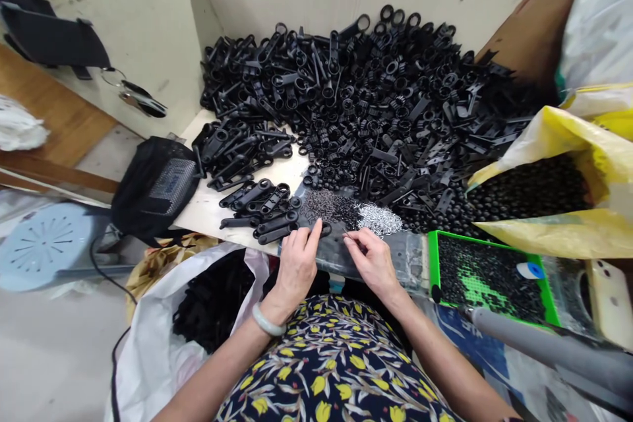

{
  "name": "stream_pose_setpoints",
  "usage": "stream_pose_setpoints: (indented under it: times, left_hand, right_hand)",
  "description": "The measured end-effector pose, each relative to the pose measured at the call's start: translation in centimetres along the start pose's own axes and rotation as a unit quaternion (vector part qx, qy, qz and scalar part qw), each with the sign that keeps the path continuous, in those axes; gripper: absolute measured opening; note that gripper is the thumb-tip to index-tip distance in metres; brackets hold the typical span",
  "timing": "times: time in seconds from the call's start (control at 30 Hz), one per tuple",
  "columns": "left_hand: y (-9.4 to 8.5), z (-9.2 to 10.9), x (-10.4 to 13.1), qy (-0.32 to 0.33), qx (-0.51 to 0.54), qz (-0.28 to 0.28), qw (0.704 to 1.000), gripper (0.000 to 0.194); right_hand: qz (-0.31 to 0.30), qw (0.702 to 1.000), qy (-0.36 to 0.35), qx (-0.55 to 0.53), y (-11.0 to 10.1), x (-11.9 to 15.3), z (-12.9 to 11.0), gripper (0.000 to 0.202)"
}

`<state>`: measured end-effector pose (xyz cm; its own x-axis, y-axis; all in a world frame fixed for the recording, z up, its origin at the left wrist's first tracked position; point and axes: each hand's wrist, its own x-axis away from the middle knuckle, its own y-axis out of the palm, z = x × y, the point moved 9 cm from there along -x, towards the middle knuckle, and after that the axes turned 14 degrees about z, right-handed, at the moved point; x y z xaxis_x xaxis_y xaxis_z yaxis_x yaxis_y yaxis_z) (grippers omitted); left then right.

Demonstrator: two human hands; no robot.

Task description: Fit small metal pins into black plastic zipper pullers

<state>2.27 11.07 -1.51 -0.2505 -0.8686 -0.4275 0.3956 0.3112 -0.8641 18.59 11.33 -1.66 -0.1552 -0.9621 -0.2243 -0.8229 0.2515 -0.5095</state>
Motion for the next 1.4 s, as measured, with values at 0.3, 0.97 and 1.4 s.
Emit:
stream_pose_setpoints:
  times: [0.3, 0.97, 1.4]
  left_hand:
    - [-2.3, -0.9, 0.4, -0.074, 0.097, 0.077, 0.989, 0.04]
    - [-0.1, -4.1, 1.5, -0.416, 0.396, -0.022, 0.819, 0.037]
    - [0.8, -2.0, 2.2, -0.482, 0.547, -0.062, 0.682, 0.041]
  right_hand:
    - [0.013, 1.0, -0.004, -0.015, -0.5, 0.0, 0.0, 0.019]
    - [-0.043, 0.99, -0.085, 0.103, 2.5, 0.1, -1.2, 0.019]
    - [-0.116, 0.984, -0.086, -0.105, 1.9, -1.7, -5.5, 0.014]
